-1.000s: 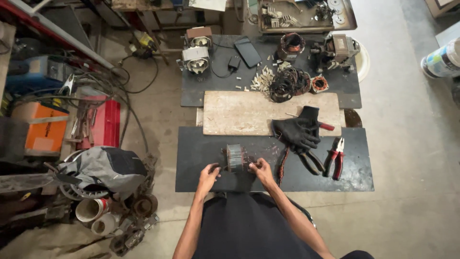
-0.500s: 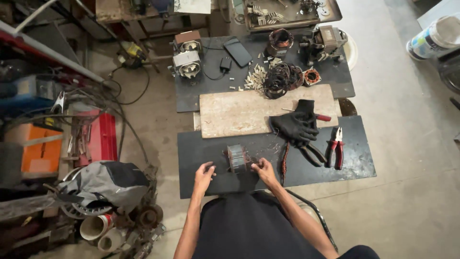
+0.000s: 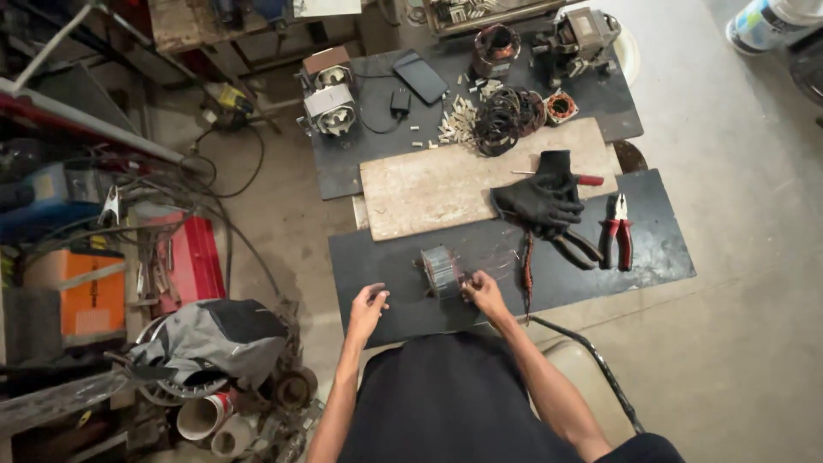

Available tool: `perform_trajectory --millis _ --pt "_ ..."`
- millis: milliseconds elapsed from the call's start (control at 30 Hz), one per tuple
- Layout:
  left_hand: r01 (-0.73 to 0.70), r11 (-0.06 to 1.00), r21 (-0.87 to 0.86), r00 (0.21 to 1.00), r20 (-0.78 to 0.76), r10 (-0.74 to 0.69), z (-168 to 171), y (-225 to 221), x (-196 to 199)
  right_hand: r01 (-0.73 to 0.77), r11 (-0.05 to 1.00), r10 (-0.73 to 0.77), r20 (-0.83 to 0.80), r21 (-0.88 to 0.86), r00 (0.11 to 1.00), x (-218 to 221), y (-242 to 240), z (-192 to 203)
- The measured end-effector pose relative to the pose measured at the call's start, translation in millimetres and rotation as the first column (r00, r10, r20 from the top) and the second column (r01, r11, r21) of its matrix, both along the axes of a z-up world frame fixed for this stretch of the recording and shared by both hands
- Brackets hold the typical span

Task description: Inspecting and adjusting copper windings on an electric motor stator at a workbench

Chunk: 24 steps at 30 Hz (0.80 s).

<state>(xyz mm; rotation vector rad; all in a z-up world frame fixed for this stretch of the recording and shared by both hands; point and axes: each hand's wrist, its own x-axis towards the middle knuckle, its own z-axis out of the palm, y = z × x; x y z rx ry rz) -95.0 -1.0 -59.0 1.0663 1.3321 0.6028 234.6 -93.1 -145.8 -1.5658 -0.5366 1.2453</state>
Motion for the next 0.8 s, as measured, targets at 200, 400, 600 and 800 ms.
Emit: perform_trajectory --millis 200,400,600,800 --pt "0.209 0.971 0.114 0.978 -0.038 -0.206 -20.6 -10.0 33.2 0.039 0.999 -0.039 -0.024 0.000 0.999 3.4 -3.0 2.1" --pt "0.421 0.903 0.086 0.901 -0.154 -0.406 6.4 -20.2 67.5 -0.028 0.996 0.034 0.068 -0.085 0.997 -8.5 8.0 -2.6" --pt "0.347 0.933 0.097 0.928 -0.180 -0.326 26.6 -23.7 77.8 0.017 0.989 -0.021 -0.025 -0.146 0.999 -7.1 20.2 23.6" --pt "0.313 0.935 0.165 0.930 -0.253 -0.267 52.7 -35.2 81.5 -0.126 0.982 0.123 -0.029 -0.143 0.992 5.3 32.8 42.9"
